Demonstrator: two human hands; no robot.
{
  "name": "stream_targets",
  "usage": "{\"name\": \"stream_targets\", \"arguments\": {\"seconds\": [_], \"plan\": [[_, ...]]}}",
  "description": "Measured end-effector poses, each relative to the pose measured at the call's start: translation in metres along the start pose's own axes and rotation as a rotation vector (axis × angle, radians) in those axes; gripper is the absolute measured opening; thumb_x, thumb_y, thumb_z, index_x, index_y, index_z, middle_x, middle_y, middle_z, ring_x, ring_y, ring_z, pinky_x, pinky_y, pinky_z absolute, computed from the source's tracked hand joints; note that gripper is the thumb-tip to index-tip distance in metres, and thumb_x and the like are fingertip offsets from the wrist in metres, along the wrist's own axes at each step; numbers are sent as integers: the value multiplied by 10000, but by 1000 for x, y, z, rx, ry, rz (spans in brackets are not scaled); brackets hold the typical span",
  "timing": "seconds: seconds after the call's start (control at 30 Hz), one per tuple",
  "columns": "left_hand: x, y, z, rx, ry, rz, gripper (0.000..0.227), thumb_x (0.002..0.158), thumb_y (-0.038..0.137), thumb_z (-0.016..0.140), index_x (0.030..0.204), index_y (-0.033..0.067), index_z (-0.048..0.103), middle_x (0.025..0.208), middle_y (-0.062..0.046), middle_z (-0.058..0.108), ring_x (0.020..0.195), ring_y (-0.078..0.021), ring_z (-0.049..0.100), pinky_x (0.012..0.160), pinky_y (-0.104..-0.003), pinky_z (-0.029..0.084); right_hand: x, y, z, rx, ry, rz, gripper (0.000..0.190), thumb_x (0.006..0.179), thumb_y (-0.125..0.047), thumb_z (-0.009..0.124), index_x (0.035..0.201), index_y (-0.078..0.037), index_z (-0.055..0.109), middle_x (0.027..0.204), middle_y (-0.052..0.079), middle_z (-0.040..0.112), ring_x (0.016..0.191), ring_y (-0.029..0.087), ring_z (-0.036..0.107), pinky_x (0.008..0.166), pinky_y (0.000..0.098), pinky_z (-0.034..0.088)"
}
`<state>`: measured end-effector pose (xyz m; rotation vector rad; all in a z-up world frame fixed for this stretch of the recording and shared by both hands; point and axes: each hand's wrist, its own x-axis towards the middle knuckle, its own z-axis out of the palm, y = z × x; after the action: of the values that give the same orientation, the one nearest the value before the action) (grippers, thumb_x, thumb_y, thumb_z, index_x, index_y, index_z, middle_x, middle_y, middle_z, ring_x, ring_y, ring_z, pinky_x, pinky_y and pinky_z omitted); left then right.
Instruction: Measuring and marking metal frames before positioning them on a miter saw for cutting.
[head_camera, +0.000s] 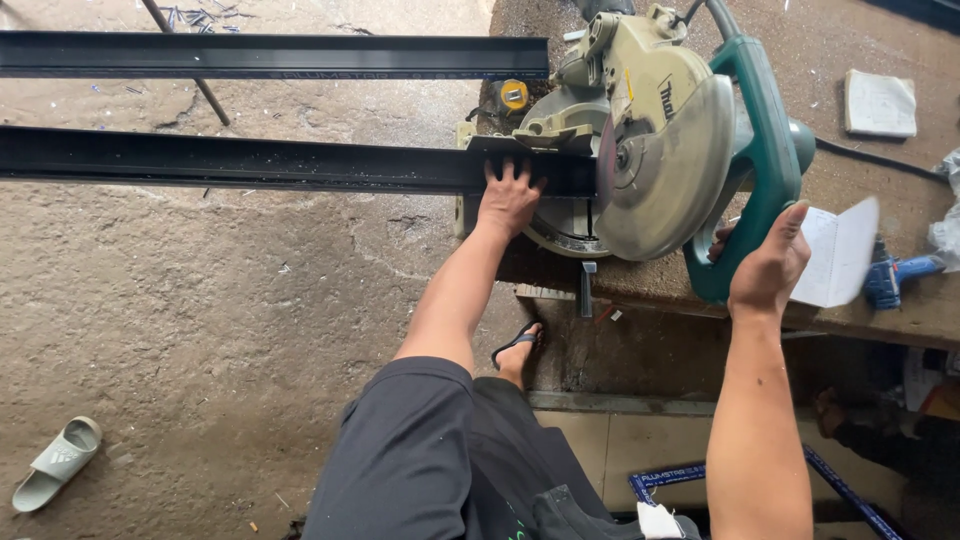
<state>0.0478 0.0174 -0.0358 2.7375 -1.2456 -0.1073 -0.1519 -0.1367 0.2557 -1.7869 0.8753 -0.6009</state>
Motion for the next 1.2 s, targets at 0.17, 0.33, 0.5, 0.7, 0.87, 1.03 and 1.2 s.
{"name": "stream_targets", "arguments": {"seconds": [0.17, 0.33, 0.5, 0.7, 0.87, 1.03, 1.2], "plan": [[0, 0, 1, -13, 22, 1, 523, 954, 181, 497, 1463, 291, 545, 1494, -198, 511, 1339, -513, 443, 1038, -811, 339, 3, 7, -2, 8, 3, 9, 743, 988, -729, 315, 895, -56, 616, 729, 95, 651, 570, 180, 621, 550, 293, 560], [0, -1, 1, -10, 16, 10, 546, 954, 183, 498, 1483, 312, 524, 1485, -197, 516, 1343, -508, 439, 1048, -816, 323, 2, 3, -2, -8, 5, 7, 719, 976, -744, 329, 919, -80, 599, 740, 87, 648, 587, 170, 629, 577, 273, 580], [1, -1, 3, -11, 31, 11, 515, 971, 201, 486, 1470, 311, 546, 1499, -193, 511, 1347, -511, 435, 1049, -825, 307, 3, -1, -2, 22, 6, 16, 723, 978, -734, 334, 937, -62, 598, 722, 104, 641, 571, 180, 621, 549, 292, 567], [4, -1, 11, -6, 65, 4, 509, 945, 183, 492, 1434, 294, 574, 1470, -206, 531, 1324, -531, 444, 1021, -831, 329, 2, 1, -1, 0, -3, -2, 685, 984, -728, 324, 970, -100, 596, 737, 87, 637, 583, 172, 614, 552, 276, 557], [3, -1, 11, 4, 56, 7, 530, 923, 179, 537, 1436, 305, 579, 1477, -199, 530, 1318, -518, 451, 1031, -821, 330, -2, -2, 2, 1, 1, -3, 708, 976, -730, 323, 1012, -83, 609, 729, 90, 643, 571, 169, 618, 543, 275, 566], [3, 0, 12, 7, 37, 12, 525, 948, 201, 516, 1463, 299, 547, 1492, -196, 517, 1340, -521, 438, 1037, -821, 330, 0, 0, -1, -21, 5, -8, 696, 991, -729, 319, 911, -93, 590, 732, 82, 649, 583, 169, 628, 560, 268, 571], [2, 0, 8, 7, 33, 15, 518, 955, 189, 497, 1459, 296, 551, 1491, -205, 514, 1343, -530, 441, 1037, -827, 324, -4, -3, 2, -22, 9, -9, 693, 983, -737, 321, 908, -101, 587, 735, 71, 643, 590, 157, 626, 562, 256, 569]]}}
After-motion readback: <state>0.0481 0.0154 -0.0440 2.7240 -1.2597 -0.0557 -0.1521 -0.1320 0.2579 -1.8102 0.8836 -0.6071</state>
